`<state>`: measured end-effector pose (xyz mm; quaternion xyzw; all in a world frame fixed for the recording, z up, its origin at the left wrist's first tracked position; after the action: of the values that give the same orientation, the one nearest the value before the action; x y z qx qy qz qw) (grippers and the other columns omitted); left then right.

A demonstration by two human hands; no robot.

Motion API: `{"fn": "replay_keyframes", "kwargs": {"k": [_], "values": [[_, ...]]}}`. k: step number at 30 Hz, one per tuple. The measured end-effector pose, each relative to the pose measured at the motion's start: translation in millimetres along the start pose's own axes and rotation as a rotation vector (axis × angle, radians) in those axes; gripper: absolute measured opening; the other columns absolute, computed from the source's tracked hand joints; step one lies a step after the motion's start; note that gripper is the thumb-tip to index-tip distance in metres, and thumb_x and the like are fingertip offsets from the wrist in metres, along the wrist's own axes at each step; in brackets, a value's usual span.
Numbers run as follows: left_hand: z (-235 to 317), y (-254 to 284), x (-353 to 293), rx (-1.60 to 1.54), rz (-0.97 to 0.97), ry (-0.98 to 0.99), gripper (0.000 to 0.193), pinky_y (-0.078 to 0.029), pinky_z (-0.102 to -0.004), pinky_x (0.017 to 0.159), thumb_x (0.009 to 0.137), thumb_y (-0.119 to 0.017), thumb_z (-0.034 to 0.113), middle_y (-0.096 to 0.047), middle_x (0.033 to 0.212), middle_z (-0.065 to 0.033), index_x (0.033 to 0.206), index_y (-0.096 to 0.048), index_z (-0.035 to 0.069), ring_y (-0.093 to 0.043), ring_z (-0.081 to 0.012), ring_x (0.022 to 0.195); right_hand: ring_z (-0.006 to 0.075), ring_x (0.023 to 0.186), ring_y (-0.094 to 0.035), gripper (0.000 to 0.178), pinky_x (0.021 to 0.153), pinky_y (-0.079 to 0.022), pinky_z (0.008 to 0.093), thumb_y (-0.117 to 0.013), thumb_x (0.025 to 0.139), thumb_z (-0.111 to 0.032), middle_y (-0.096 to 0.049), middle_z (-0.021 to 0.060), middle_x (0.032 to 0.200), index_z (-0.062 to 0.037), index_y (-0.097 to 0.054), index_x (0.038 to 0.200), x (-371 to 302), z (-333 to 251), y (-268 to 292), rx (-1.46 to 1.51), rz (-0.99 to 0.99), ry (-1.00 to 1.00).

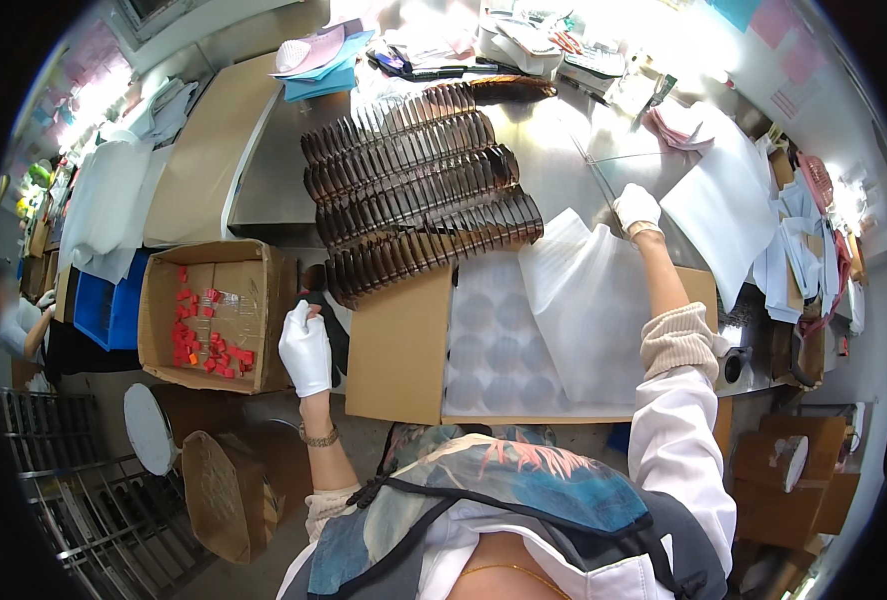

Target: The person repeatedly picks up dark cylindrical hair rollers and places them onto a metal rack, then removes them and returns them to the table. The person also handles a thin metal rod and a white sheet of paper, but the primary action is moving the rollers between the rack and the table.

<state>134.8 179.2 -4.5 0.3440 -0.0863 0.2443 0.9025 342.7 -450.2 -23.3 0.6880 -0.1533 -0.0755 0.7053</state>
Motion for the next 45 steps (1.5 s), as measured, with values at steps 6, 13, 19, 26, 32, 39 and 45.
{"fn": "replay_keyframes", "kwargs": {"k": [6, 13, 19, 26, 32, 39, 45], "values": [[13, 20, 3, 0.029, 0.088, -0.05, 0.014, -0.052, -0.0332, 0.074, 0.092, -0.052, 0.004, -0.068, 0.089, -0.0107, 0.097, -0.064, -0.001, -0.067, -0.0228, 0.081, 0.0389, 0.092, -0.068, 0.027, 0.081, -0.054, 0.0464, -0.058, 0.083, -0.027, -0.071, 0.0197, 0.096, -0.0065, -0.075, 0.089, -12, -34, 0, -0.034, -0.145, 0.123], [23, 39, 0, 0.059, 0.138, -0.059, 0.016, -0.051, -0.0344, 0.071, 0.095, -0.049, 0.006, -0.068, 0.088, -0.011, 0.097, -0.064, 0.0, -0.064, -0.0233, 0.076, 0.04, 0.091, -0.067, 0.027, 0.083, -0.053, 0.045, -0.061, 0.078, -0.028, -0.07, 0.0199, 0.094, -0.0074, -0.073, 0.091, -13, -50, 20, 0.116, -0.067, 0.128], [20, 47, -1, 0.008, 0.15, -0.036, 0.016, -0.051, -0.0333, 0.071, 0.095, -0.049, 0.005, -0.069, 0.088, -0.0102, 0.097, -0.064, 0.0, -0.065, -0.0213, 0.077, 0.041, 0.087, -0.067, 0.025, 0.078, -0.052, 0.0487, -0.059, 0.087, -0.029, -0.07, 0.0191, 0.088, -0.01, -0.064, 0.103, -5, -28, 34, 0.188, 0.124, 0.097], [52, 39, -6, -0.135, 0.098, -0.122, 0.011, -0.051, -0.0296, 0.071, 0.096, -0.05, 0.0, -0.067, 0.09, -0.0092, 0.1, -0.06, -0.001, -0.064, -0.018, 0.077, 0.0336, 0.076, -0.068, 0.018, 0.07, -0.052, 0.0423, -0.064, 0.09, -0.027, -0.07, 0.0127, 0.082, -0.0101, -0.066, 0.094, -38, -23, 68, 0.583, 0.355, 0.123], [81, 18, -7, -0.259, 0.003, -0.097, 0.014, -0.05, -0.029, 0.07, 0.092, -0.051, -0.004, -0.066, 0.088, -0.0095, 0.099, -0.063, 0.001, -0.064, -0.0187, 0.076, 0.0304, 0.073, -0.067, 0.018, 0.069, -0.051, 0.0394, -0.065, 0.088, -0.027, -0.07, 0.0124, 0.079, -0.0093, -0.066, 0.093, -62, -35, 87, 0.577, 0.41, 0.018], [111, 6, -7, -0.314, -0.093, -0.16, 0.011, -0.049, -0.0259, 0.069, 0.092, -0.054, -0.002, -0.064, 0.082, -0.0071, 0.094, -0.064, 0.001, -0.062, -0.0147, 0.074, 0.012, 0.051, -0.052, 0.02, 0.047, -0.041, 0.0307, -0.062, 0.088, -0.025, -0.061, 0.0013, 0.065, -0.0073, -0.07, 0.092, -23, 9, -18, 1.286, -0.181, -0.37], [108, -2, -7, -0.485, -0.194, -0.033, 0.019, -0.047, -0.0214, 0.07, 0.092, -0.052, -0.004, -0.065, 0.086, -0.0026, 0.104, -0.066, 0.001, -0.055, -0.0068, 0.073, 0.0054, 0.059, -0.05, 0.015, 0.052, -0.039, 0.0216, -0.054, 0.094, -0.008, -0.061, -0.0012, 0.072, -0.0058, -0.068, 0.097, -43, -26, 36, 1.377, 0.109, -0.001]]}}
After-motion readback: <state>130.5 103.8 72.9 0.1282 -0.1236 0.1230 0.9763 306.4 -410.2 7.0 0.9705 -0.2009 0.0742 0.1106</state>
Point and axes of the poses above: each hand's wrist, its own x-axis towards the middle knuckle, its own y-axis out of the back of the hand, z = x × y, the point moved 10 cm from there along x, towards the middle knuckle
